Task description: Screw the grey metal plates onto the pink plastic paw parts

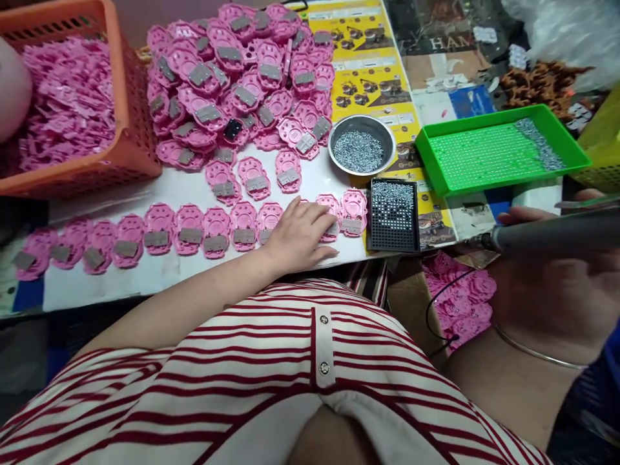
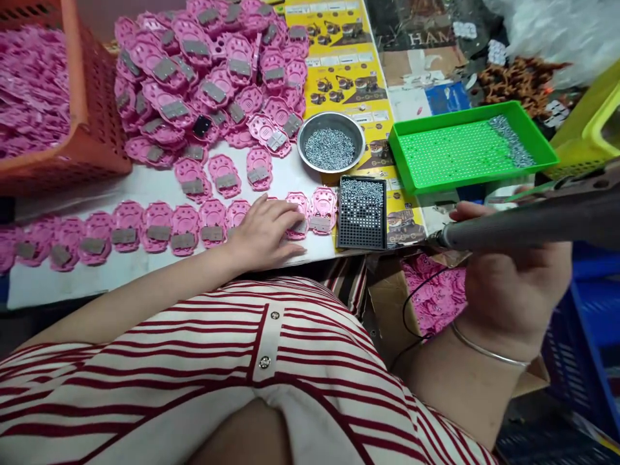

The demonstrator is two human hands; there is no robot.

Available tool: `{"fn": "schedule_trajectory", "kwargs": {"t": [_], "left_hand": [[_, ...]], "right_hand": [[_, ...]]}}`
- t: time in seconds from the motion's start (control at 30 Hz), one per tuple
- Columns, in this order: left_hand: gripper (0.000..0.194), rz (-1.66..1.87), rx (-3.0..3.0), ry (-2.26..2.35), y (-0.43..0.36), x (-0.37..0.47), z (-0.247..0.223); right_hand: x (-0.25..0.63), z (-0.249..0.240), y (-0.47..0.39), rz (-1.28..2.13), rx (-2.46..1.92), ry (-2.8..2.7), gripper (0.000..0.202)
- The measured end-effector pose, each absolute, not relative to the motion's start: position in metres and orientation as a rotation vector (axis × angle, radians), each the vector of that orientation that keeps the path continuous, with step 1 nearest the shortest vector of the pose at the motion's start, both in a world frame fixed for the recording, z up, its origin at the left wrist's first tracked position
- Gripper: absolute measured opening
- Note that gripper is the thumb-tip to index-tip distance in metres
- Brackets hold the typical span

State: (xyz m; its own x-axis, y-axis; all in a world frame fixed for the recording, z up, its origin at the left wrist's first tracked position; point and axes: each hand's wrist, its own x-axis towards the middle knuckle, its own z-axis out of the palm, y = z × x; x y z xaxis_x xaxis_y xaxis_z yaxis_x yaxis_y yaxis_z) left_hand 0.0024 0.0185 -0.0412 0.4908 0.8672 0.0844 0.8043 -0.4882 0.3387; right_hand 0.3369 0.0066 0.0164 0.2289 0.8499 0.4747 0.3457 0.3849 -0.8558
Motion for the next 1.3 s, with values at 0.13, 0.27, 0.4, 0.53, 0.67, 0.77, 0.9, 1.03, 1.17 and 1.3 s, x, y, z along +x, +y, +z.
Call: {"fn": "schedule_trajectory", "kwargs": {"t": [0.13,0.27,0.4,0.53,0.67,0.77,0.9,1.03,1.17,1.3], "left_hand": [[0.045,0.340,2.462,1.498,0.018,-0.003,-0.043],[0.039,0.337,2.429,1.532,0.019,-0.006,-0.042],[0.036,0.318,2.404,1.557,0.019,-0.009,-0.039],[0.035,0.296,2.377,1.594,0.019,-0.013,-0.036],[0.034,0.264,2.367,1.602,0.019,-0.015,-0.034],[0.044,0.299,2.388,1.600,0.018,-0.012,-0.034],[0.051,0.431,2.484,1.496,0.021,0.007,-0.035],[0.035,0.462,2.488,1.462,0.030,0.029,-0.037],[0.026,0.440,2.418,1.477,0.038,0.037,-0.038],[0.027,0.427,2.367,1.509,0.042,0.036,-0.039]], "right_hand": [[0.332,0.010,0.022,0.650,-1.056,-1.309,0.063],[0.320,0.017,0.028,0.655,-0.941,-1.375,0.066],[0.308,0.026,0.027,0.682,-0.892,-1.335,0.058],[0.299,0.031,0.026,0.657,-0.954,-1.309,0.065],[0.293,0.033,0.028,0.702,-0.899,-1.396,0.050],[0.284,0.036,0.029,0.704,-0.875,-1.375,0.054],[0.273,0.044,0.029,0.809,-0.925,-1.271,0.062],[0.270,0.044,0.029,0.928,-0.873,-1.347,0.045],[0.270,0.038,0.028,0.929,-0.813,-1.369,0.041],[0.266,0.036,0.026,0.908,-0.876,-1.359,0.043]]}}
